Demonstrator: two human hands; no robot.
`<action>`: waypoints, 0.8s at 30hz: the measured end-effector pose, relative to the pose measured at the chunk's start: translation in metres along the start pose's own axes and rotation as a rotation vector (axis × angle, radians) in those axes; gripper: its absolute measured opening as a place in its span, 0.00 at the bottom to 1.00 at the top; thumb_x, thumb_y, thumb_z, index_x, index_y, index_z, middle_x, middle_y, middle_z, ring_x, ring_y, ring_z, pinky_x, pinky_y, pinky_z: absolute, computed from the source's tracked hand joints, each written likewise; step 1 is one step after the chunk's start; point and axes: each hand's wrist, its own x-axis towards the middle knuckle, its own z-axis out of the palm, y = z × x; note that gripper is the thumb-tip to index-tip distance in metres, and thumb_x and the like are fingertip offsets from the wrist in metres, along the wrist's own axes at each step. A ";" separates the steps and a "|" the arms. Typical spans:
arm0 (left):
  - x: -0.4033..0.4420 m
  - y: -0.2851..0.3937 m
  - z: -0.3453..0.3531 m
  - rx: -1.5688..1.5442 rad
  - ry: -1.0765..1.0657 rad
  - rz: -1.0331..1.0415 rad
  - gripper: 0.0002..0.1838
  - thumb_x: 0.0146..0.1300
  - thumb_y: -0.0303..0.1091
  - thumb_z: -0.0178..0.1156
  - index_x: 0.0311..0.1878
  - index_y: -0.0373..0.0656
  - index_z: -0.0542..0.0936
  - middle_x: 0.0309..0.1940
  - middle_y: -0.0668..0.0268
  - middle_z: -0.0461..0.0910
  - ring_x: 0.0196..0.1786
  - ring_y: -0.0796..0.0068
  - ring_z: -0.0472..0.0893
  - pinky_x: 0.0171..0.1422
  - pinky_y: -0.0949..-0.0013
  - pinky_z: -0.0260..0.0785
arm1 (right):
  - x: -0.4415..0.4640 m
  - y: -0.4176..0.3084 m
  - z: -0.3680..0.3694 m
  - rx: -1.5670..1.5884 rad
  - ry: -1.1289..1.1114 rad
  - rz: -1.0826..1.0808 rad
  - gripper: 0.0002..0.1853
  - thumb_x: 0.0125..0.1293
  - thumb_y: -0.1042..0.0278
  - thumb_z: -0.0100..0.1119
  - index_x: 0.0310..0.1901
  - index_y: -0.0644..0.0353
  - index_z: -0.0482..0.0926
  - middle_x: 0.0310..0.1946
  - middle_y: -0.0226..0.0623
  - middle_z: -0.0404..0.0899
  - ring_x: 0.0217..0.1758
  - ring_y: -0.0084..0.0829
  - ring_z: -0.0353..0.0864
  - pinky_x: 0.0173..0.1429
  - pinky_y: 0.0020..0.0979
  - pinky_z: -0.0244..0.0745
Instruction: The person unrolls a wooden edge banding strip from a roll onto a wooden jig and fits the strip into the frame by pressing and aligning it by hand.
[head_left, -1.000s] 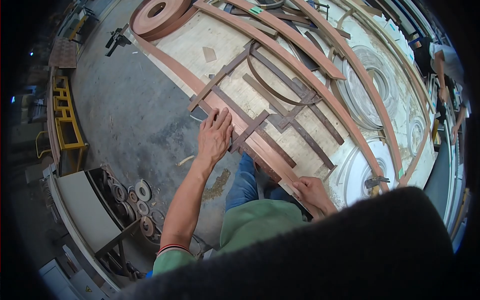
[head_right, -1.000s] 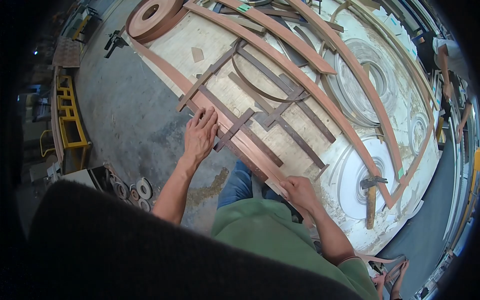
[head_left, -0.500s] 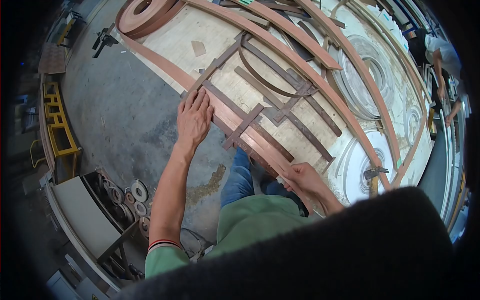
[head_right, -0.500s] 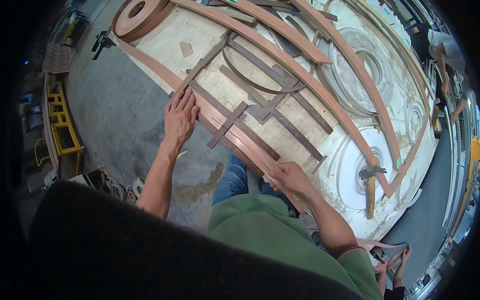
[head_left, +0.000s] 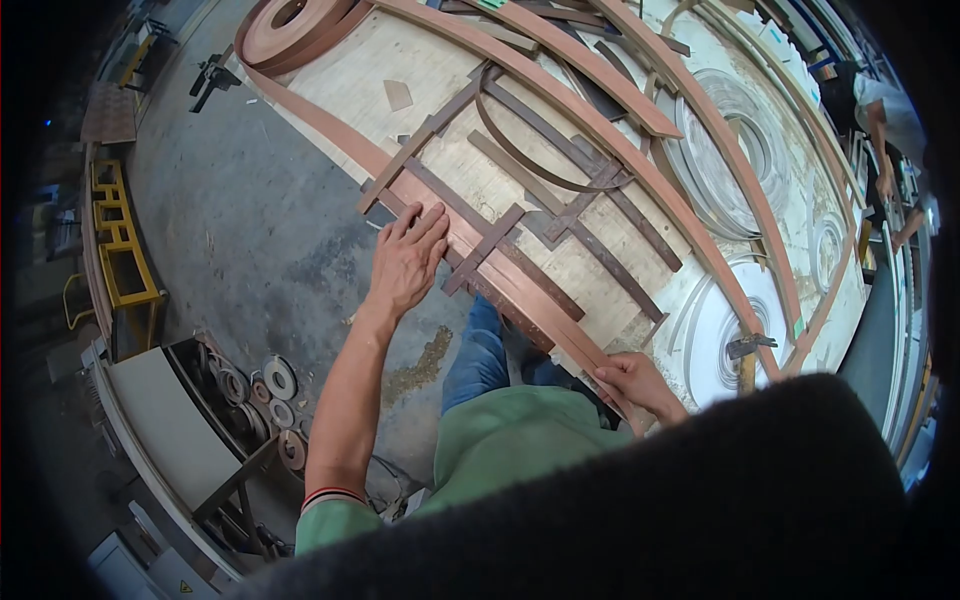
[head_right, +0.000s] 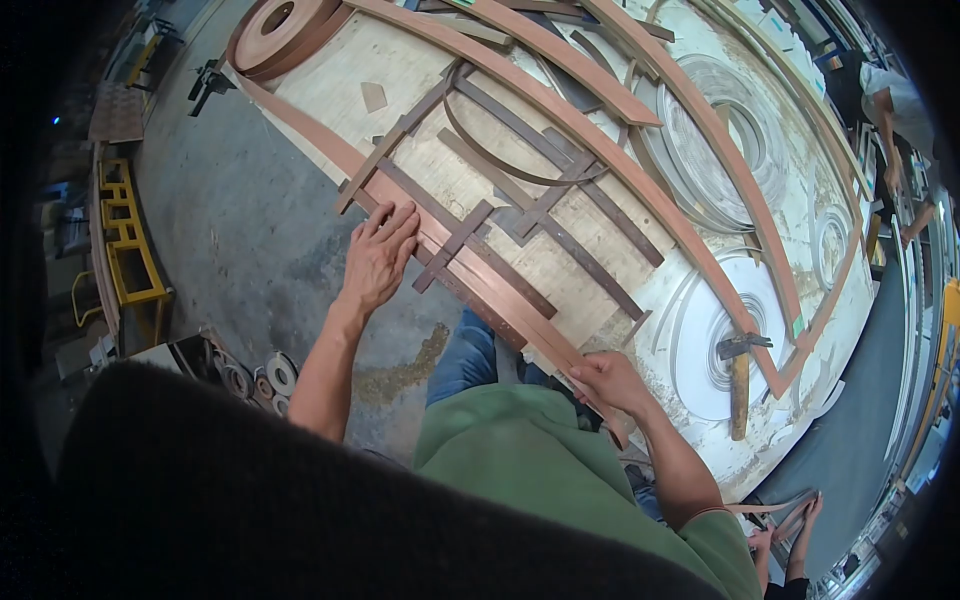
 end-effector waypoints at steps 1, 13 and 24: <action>0.002 -0.014 -0.001 -0.025 0.037 0.004 0.20 0.75 0.40 0.57 0.66 0.45 0.81 0.71 0.69 0.77 0.75 0.60 0.69 0.73 0.52 0.62 | 0.005 0.004 -0.007 -0.107 -0.010 -0.079 0.14 0.75 0.61 0.64 0.43 0.66 0.85 0.27 0.38 0.86 0.28 0.24 0.85 0.35 0.27 0.78; 0.022 -0.037 -0.009 0.182 0.092 -0.054 0.19 0.76 0.40 0.57 0.65 0.44 0.81 0.71 0.68 0.77 0.75 0.58 0.69 0.75 0.51 0.61 | 0.032 -0.063 0.024 0.068 0.035 0.001 0.15 0.75 0.63 0.63 0.35 0.67 0.82 0.26 0.38 0.86 0.26 0.22 0.85 0.32 0.27 0.78; 0.000 0.005 -0.004 0.019 0.003 0.020 0.20 0.74 0.38 0.58 0.65 0.45 0.81 0.70 0.67 0.78 0.76 0.60 0.69 0.77 0.51 0.60 | -0.011 -0.020 -0.001 -0.026 0.065 0.054 0.13 0.75 0.63 0.65 0.37 0.65 0.83 0.24 0.32 0.83 0.28 0.20 0.83 0.33 0.26 0.76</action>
